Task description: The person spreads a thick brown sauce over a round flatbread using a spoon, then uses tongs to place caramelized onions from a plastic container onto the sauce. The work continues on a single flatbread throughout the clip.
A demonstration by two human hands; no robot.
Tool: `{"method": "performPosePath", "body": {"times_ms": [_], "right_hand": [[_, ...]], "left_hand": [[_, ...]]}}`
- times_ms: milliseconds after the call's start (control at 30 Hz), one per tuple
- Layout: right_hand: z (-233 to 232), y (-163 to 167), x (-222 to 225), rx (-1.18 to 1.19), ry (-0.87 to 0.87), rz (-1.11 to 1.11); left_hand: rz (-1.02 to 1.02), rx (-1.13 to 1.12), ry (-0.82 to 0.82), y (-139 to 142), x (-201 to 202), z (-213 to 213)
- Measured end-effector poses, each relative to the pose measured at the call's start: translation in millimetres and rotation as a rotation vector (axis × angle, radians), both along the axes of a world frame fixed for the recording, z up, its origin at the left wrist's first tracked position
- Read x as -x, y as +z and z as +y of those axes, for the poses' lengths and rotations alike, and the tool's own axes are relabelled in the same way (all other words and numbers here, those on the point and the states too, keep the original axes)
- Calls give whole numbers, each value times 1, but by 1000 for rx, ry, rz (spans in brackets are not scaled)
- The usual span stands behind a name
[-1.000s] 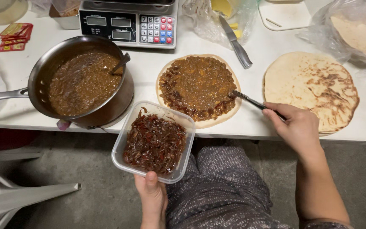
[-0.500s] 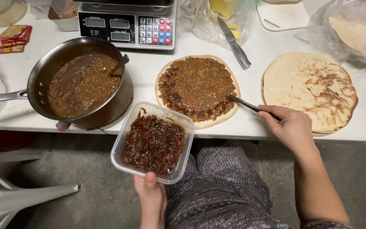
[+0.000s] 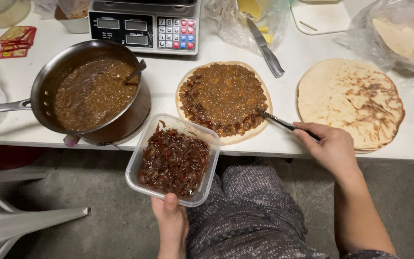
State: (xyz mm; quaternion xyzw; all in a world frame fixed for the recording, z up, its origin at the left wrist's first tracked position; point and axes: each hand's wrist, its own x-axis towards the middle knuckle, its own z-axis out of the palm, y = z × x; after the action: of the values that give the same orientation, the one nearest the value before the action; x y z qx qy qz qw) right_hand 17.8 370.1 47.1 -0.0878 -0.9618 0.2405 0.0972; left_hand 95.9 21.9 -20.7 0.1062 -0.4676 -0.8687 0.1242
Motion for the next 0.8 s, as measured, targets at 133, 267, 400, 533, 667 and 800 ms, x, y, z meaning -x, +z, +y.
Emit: {"method": "performPosePath", "body": {"times_ms": [133,267,400,533,667,800], "right_hand": [[-2,6,-1,86,118,123],[-15,31,-11,324,185,66],[-51,57,-14,233,505,80],[-93,75,-7,-46,550,40],[-118,83,0,-204,614,133],[-129,81,6,-145,638,103]], "left_hand": [[16,21,-9,3,-1,-1],[68,62,-8,11,0,2],[96,79,2,18,-2,6],[114,87,-26,20,-3,7],[154,45,-29,21,-3,10],[140,59,-34,21,-4,8]]}}
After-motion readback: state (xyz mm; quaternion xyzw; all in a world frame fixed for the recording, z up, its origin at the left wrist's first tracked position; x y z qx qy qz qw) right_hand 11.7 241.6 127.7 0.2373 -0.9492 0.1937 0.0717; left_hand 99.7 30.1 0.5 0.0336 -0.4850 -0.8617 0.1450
